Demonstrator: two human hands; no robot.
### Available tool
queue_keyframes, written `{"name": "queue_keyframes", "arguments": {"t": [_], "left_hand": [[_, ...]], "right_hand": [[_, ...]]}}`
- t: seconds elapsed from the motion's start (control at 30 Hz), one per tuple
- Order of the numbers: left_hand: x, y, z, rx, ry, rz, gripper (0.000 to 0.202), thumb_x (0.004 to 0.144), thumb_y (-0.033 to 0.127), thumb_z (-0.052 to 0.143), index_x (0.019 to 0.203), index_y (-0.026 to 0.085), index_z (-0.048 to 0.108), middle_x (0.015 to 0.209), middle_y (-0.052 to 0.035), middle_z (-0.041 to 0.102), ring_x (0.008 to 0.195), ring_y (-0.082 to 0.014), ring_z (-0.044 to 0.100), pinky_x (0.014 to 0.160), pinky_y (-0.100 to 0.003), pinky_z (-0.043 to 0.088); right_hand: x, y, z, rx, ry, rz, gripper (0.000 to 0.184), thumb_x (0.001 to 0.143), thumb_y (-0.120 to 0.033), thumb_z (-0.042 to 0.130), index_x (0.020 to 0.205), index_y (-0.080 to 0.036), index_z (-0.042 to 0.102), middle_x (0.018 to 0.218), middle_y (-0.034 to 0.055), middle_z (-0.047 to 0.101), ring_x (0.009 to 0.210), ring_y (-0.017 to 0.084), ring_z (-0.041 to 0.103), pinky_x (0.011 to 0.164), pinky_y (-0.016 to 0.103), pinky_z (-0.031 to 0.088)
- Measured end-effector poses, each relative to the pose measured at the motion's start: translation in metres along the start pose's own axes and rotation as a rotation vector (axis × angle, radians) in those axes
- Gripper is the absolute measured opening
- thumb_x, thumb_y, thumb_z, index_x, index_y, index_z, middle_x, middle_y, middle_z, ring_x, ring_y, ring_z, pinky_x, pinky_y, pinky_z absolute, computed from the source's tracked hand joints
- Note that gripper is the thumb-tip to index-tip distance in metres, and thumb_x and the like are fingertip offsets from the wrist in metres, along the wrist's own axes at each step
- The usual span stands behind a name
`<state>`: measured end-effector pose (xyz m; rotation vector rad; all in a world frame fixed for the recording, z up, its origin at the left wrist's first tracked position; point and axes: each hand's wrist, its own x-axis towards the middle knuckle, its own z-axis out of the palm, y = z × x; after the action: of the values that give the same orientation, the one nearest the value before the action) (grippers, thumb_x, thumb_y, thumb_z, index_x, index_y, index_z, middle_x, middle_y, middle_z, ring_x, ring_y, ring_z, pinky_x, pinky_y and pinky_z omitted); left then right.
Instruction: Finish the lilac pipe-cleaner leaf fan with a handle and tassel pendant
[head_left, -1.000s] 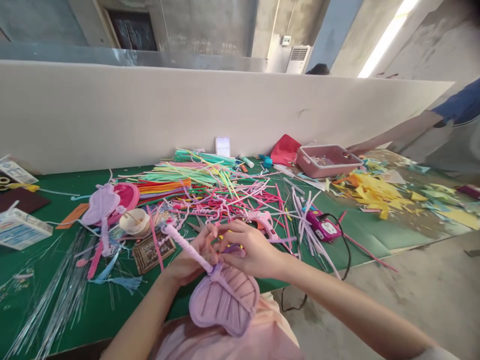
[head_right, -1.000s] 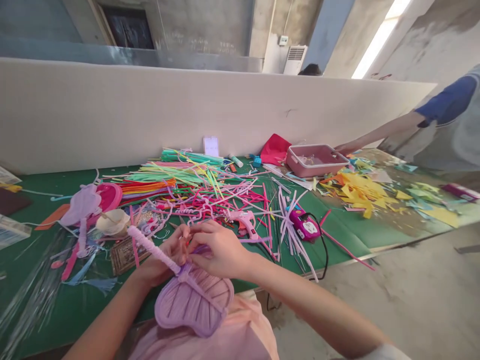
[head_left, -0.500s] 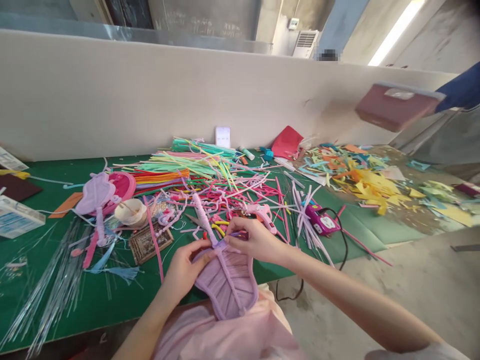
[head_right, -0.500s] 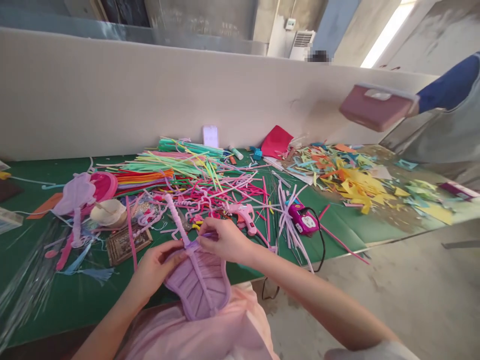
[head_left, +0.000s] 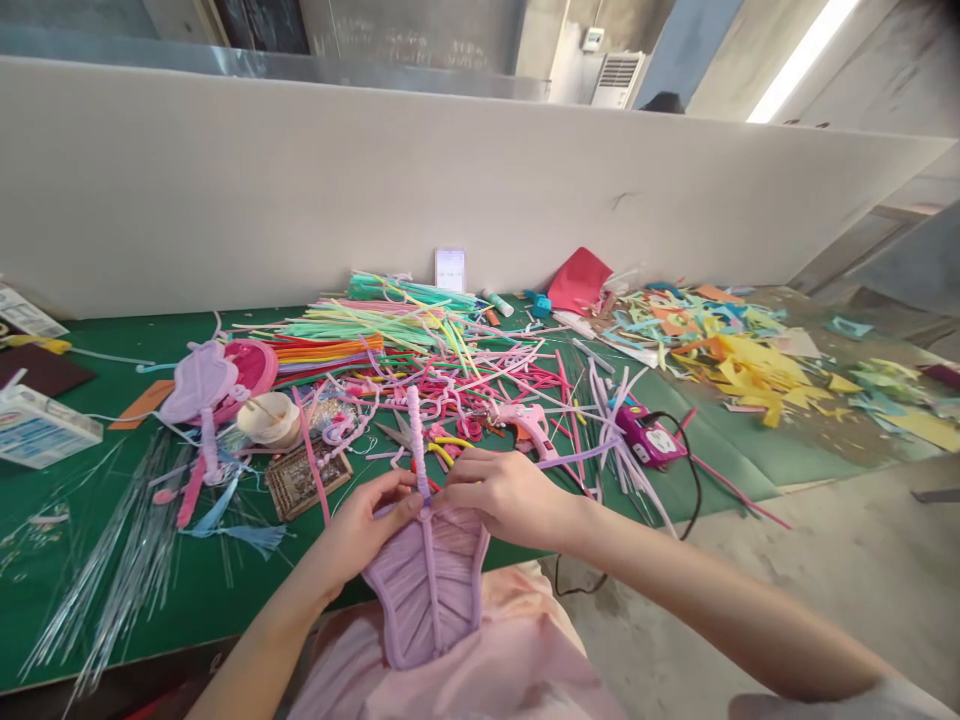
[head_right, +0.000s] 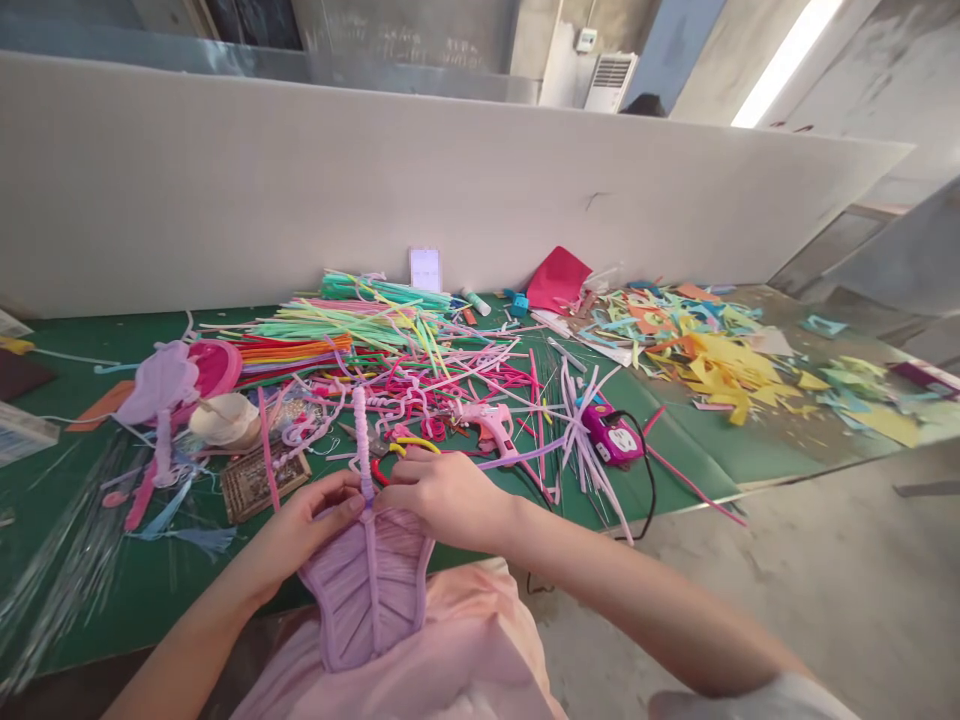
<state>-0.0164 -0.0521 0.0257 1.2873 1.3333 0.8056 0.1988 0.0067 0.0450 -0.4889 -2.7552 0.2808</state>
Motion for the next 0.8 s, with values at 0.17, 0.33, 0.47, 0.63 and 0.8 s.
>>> {"name": "queue_keyframes", "arguments": {"t": [0.17, 0.33, 0.47, 0.63, 0.8], "left_hand": [[0.0, -0.004, 0.003, 0.007, -0.013, 0.049, 0.028, 0.079, 0.045, 0.069, 0.075, 0.018, 0.066, 0.082, -0.0015, 0.063, 0.083, -0.0196, 0.058, 0.079, -0.028, 0.045], [-0.003, -0.009, 0.004, 0.016, -0.016, 0.097, 0.022, 0.079, 0.04, 0.071, 0.074, 0.019, 0.067, 0.085, -0.0024, 0.062, 0.088, -0.0207, 0.057, 0.084, -0.028, 0.042], [-0.006, -0.012, 0.002, -0.038, -0.049, 0.075, 0.022, 0.081, 0.041, 0.07, 0.086, 0.02, 0.065, 0.09, -0.0013, 0.06, 0.092, -0.0201, 0.057, 0.083, -0.027, 0.043], [-0.007, -0.015, -0.006, -0.124, -0.129, 0.04, 0.034, 0.082, 0.045, 0.068, 0.106, 0.023, 0.062, 0.103, -0.0014, 0.06, 0.097, -0.0196, 0.058, 0.085, -0.026, 0.045], [-0.007, -0.014, -0.007, -0.157, -0.167, 0.06, 0.026, 0.083, 0.043, 0.068, 0.097, 0.022, 0.061, 0.096, 0.0007, 0.056, 0.093, -0.0174, 0.055, 0.083, -0.024, 0.043]], "right_hand": [[-0.003, 0.001, -0.002, 0.028, -0.014, -0.037, 0.035, 0.089, -0.001, 0.048, 0.104, -0.021, 0.072, 0.084, 0.0042, 0.071, 0.081, 0.017, 0.059, 0.075, 0.027, 0.047], [-0.005, 0.002, -0.006, 0.115, -0.043, -0.027, 0.032, 0.09, -0.004, 0.05, 0.103, -0.021, 0.074, 0.088, 0.0039, 0.073, 0.084, 0.017, 0.06, 0.076, 0.028, 0.049], [-0.003, -0.002, -0.011, 0.157, -0.045, -0.014, 0.034, 0.088, -0.002, 0.05, 0.103, -0.02, 0.074, 0.087, 0.004, 0.073, 0.084, 0.017, 0.06, 0.076, 0.028, 0.049], [-0.002, -0.007, -0.015, 0.127, -0.006, -0.031, 0.034, 0.087, -0.002, 0.049, 0.105, -0.018, 0.073, 0.086, 0.0046, 0.073, 0.079, 0.019, 0.057, 0.073, 0.029, 0.048], [-0.005, -0.01, -0.017, 0.129, 0.037, -0.007, 0.031, 0.087, -0.004, 0.049, 0.102, -0.018, 0.072, 0.087, 0.0046, 0.073, 0.08, 0.018, 0.058, 0.073, 0.028, 0.048]]}}
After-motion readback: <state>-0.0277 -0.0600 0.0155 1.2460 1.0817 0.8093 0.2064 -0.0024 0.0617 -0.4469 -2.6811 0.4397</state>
